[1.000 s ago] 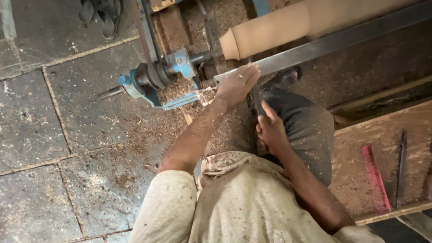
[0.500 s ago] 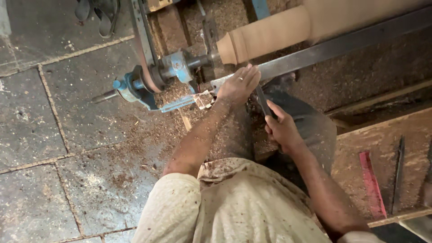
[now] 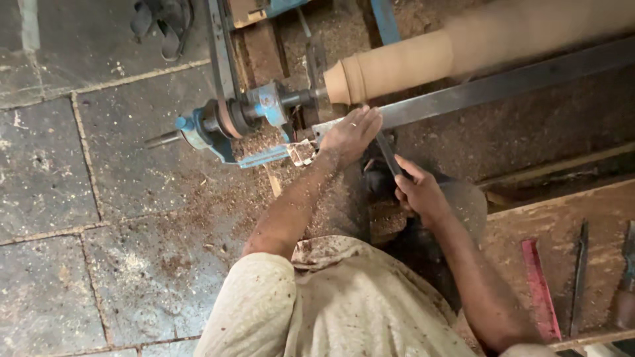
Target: The person shapes a cylindrical wooden blank mounted on a lathe using a chisel. They hold the tool with both hands and apply it to the spinning wood to create grooves and smooth the surface.
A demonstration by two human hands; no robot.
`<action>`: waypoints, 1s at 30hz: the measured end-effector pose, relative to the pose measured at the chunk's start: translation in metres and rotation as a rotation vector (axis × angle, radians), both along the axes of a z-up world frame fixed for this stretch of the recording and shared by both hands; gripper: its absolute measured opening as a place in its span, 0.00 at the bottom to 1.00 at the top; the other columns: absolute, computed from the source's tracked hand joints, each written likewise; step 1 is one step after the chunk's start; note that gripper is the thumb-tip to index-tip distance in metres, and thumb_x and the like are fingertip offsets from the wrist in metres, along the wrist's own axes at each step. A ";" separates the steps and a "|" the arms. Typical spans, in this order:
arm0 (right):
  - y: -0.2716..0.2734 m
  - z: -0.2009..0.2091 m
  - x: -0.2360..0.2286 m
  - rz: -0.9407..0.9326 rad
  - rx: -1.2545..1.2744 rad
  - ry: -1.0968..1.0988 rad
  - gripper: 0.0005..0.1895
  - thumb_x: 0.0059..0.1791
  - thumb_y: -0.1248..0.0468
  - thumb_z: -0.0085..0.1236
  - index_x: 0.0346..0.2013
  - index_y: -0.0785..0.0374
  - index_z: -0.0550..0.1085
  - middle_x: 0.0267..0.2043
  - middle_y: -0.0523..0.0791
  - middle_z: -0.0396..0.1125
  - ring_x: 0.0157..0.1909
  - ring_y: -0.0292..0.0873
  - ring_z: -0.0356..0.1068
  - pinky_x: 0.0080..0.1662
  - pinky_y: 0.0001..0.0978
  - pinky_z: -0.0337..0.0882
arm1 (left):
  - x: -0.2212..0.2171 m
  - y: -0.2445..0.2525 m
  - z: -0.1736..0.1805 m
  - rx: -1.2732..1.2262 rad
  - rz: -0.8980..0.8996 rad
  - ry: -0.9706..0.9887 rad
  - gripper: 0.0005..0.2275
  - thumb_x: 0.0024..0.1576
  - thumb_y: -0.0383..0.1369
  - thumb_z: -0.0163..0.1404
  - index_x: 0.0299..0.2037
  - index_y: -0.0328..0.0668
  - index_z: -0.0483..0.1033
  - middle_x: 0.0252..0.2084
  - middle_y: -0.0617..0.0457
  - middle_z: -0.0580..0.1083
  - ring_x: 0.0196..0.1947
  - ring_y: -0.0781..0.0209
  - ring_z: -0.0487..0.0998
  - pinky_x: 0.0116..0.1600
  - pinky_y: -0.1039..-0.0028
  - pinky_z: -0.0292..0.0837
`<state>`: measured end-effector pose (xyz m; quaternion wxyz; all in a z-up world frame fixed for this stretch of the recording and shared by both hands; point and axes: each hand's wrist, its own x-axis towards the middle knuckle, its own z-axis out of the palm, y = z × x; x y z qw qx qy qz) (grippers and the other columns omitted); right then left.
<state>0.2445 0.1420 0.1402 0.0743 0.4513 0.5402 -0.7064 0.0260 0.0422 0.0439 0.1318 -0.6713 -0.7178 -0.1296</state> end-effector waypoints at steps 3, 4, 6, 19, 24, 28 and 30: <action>-0.012 -0.009 -0.002 -0.031 0.042 0.022 0.28 0.53 0.67 0.49 0.70 0.51 0.66 0.18 0.41 0.59 0.14 0.35 0.52 0.18 0.30 0.52 | 0.001 0.001 -0.006 0.018 0.005 -0.012 0.21 0.60 0.32 0.46 0.64 0.34 0.67 0.68 0.43 0.67 0.67 0.45 0.69 0.70 0.63 0.66; -0.016 -0.012 -0.003 -0.044 0.046 0.019 0.28 0.53 0.67 0.49 0.70 0.51 0.66 0.18 0.41 0.59 0.14 0.35 0.53 0.18 0.30 0.53 | 0.001 0.000 -0.007 0.021 0.002 -0.016 0.22 0.59 0.32 0.46 0.64 0.35 0.67 0.68 0.43 0.67 0.67 0.45 0.69 0.70 0.63 0.67; -0.022 -0.016 -0.006 -0.077 0.031 0.058 0.28 0.53 0.67 0.49 0.70 0.51 0.66 0.18 0.40 0.59 0.16 0.34 0.54 0.19 0.28 0.55 | -0.002 -0.001 -0.007 0.040 -0.003 -0.021 0.21 0.60 0.32 0.46 0.64 0.35 0.67 0.68 0.43 0.67 0.67 0.45 0.69 0.70 0.63 0.67; -0.018 -0.012 -0.001 -0.018 0.090 0.105 0.29 0.55 0.67 0.48 0.72 0.52 0.64 0.23 0.40 0.60 0.21 0.31 0.57 0.23 0.24 0.60 | 0.002 0.003 -0.007 0.089 -0.004 -0.016 0.20 0.61 0.32 0.46 0.63 0.34 0.69 0.67 0.42 0.69 0.68 0.46 0.70 0.70 0.62 0.68; 0.021 0.008 0.006 0.113 0.150 -0.170 0.30 0.54 0.65 0.48 0.72 0.44 0.64 0.22 0.40 0.61 0.19 0.34 0.55 0.22 0.27 0.57 | 0.003 0.019 -0.011 -0.033 -0.028 0.073 0.18 0.66 0.32 0.43 0.64 0.33 0.69 0.64 0.41 0.70 0.65 0.45 0.71 0.69 0.60 0.67; 0.046 -0.004 0.007 0.071 0.069 -0.063 0.28 0.54 0.66 0.49 0.70 0.48 0.69 0.21 0.38 0.60 0.19 0.32 0.54 0.22 0.25 0.55 | 0.002 0.029 -0.013 0.034 -0.032 0.093 0.20 0.63 0.34 0.43 0.63 0.33 0.70 0.65 0.40 0.70 0.65 0.44 0.71 0.69 0.60 0.67; 0.039 -0.015 0.012 0.022 0.043 -0.007 0.27 0.54 0.67 0.50 0.69 0.51 0.69 0.22 0.38 0.60 0.20 0.32 0.56 0.23 0.25 0.57 | 0.006 0.023 -0.014 0.027 -0.033 0.098 0.20 0.64 0.35 0.43 0.63 0.32 0.70 0.65 0.39 0.70 0.65 0.42 0.71 0.69 0.59 0.67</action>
